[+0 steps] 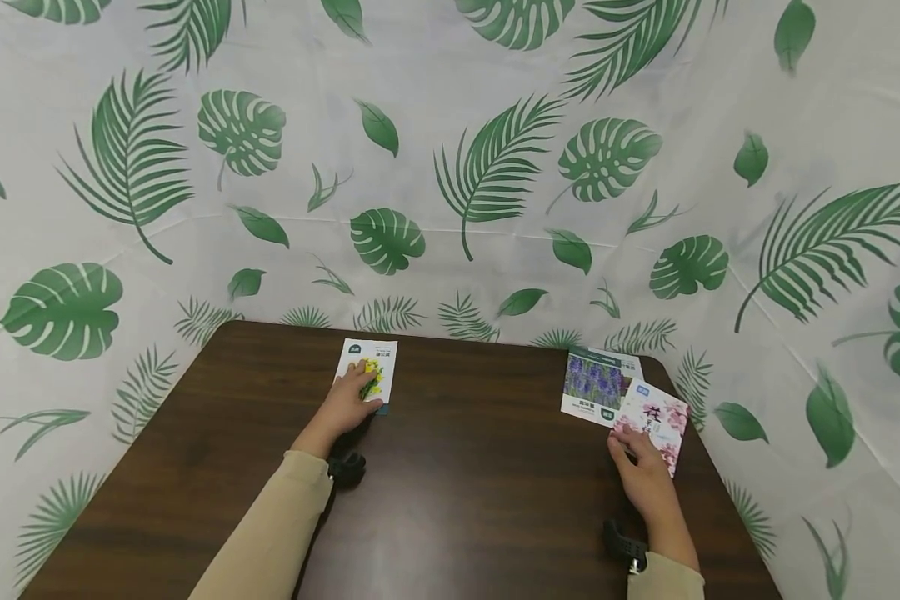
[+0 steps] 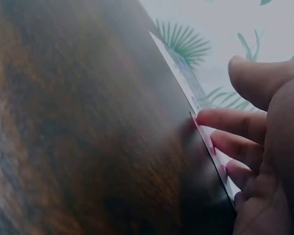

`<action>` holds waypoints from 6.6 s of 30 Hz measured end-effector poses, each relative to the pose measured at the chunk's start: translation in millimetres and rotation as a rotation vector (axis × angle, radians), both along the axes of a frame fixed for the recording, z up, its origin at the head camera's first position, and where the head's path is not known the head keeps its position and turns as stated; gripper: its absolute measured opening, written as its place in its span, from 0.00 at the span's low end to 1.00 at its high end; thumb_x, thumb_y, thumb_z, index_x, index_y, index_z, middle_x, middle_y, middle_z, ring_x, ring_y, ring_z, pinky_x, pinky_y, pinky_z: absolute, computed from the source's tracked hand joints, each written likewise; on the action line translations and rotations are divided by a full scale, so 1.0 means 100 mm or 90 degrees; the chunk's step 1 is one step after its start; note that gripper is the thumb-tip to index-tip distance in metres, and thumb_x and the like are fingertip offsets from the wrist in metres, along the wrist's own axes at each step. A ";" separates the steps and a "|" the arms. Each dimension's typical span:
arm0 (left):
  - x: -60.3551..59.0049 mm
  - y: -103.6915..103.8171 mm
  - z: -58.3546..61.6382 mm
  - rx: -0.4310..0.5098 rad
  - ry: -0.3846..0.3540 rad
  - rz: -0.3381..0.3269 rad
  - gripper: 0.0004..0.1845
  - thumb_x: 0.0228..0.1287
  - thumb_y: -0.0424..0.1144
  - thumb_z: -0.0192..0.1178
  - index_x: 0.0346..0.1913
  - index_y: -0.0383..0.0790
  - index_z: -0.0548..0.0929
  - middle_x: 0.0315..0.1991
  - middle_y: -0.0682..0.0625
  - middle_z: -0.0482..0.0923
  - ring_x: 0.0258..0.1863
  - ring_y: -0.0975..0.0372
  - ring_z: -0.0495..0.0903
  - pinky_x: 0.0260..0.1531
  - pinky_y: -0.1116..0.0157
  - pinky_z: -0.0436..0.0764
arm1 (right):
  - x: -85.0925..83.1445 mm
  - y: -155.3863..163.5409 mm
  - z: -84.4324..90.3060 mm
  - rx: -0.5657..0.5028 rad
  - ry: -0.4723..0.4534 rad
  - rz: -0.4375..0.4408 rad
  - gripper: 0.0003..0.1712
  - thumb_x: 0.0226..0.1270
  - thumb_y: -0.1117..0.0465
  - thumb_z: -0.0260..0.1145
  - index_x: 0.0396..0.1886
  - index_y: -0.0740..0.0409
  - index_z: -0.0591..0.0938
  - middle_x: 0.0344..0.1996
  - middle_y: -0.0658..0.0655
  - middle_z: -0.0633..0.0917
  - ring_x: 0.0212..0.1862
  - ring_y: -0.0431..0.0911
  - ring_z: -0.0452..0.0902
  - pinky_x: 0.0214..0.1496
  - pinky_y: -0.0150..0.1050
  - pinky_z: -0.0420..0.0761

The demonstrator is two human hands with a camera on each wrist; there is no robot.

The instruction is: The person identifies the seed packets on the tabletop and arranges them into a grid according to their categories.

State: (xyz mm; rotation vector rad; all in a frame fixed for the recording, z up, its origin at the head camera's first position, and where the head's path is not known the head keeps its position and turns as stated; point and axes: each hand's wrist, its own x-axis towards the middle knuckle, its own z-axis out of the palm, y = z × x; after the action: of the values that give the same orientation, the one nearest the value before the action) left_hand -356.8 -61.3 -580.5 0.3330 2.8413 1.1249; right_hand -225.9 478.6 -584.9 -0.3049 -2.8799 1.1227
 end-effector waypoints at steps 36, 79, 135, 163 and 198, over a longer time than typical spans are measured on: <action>-0.02 0.00 -0.03 -0.005 0.029 0.024 0.36 0.72 0.41 0.74 0.79 0.33 0.75 0.84 0.34 0.61 0.85 0.37 0.59 0.82 0.39 0.65 | -0.62 -0.70 0.24 -0.483 0.158 -0.089 0.35 0.91 0.44 0.50 0.87 0.54 0.65 0.89 0.55 0.59 0.91 0.45 0.47 0.93 0.43 0.47; 0.06 -0.02 -0.01 0.026 0.001 0.006 0.34 0.72 0.41 0.74 0.75 0.33 0.76 0.86 0.33 0.58 0.86 0.35 0.56 0.82 0.36 0.64 | -0.70 -0.80 0.00 0.029 0.057 0.086 0.33 0.87 0.55 0.59 0.79 0.74 0.70 0.81 0.77 0.63 0.83 0.74 0.55 0.85 0.72 0.57; 0.08 0.00 0.04 -0.015 0.016 0.020 0.24 0.75 0.41 0.70 0.68 0.36 0.81 0.79 0.31 0.63 0.80 0.35 0.58 0.79 0.34 0.65 | -0.69 -1.34 0.10 0.031 0.035 0.186 0.22 0.84 0.60 0.63 0.71 0.60 0.81 0.79 0.77 0.63 0.81 0.76 0.60 0.80 0.74 0.65; 0.12 0.00 -0.05 -0.032 0.042 -0.010 0.22 0.78 0.39 0.68 0.69 0.35 0.81 0.85 0.31 0.60 0.86 0.36 0.55 0.86 0.32 0.47 | -0.74 -2.00 0.00 0.028 0.011 0.220 0.27 0.86 0.54 0.63 0.79 0.50 0.78 0.85 0.68 0.61 0.84 0.71 0.59 0.79 0.73 0.68; 0.08 0.00 -0.06 -0.014 0.050 -0.005 0.24 0.77 0.39 0.69 0.71 0.37 0.82 0.85 0.32 0.60 0.87 0.37 0.54 0.87 0.35 0.48 | -0.90 -2.32 -0.13 0.024 0.062 0.312 0.38 0.85 0.33 0.55 0.81 0.50 0.75 0.88 0.66 0.58 0.89 0.70 0.43 0.88 0.74 0.41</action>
State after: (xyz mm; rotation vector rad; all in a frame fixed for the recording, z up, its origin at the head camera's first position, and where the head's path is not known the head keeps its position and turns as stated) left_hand -349.0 -61.0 -586.1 0.3955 2.9148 1.1028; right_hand -315.4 246.2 -597.7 0.4711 -2.9606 1.0899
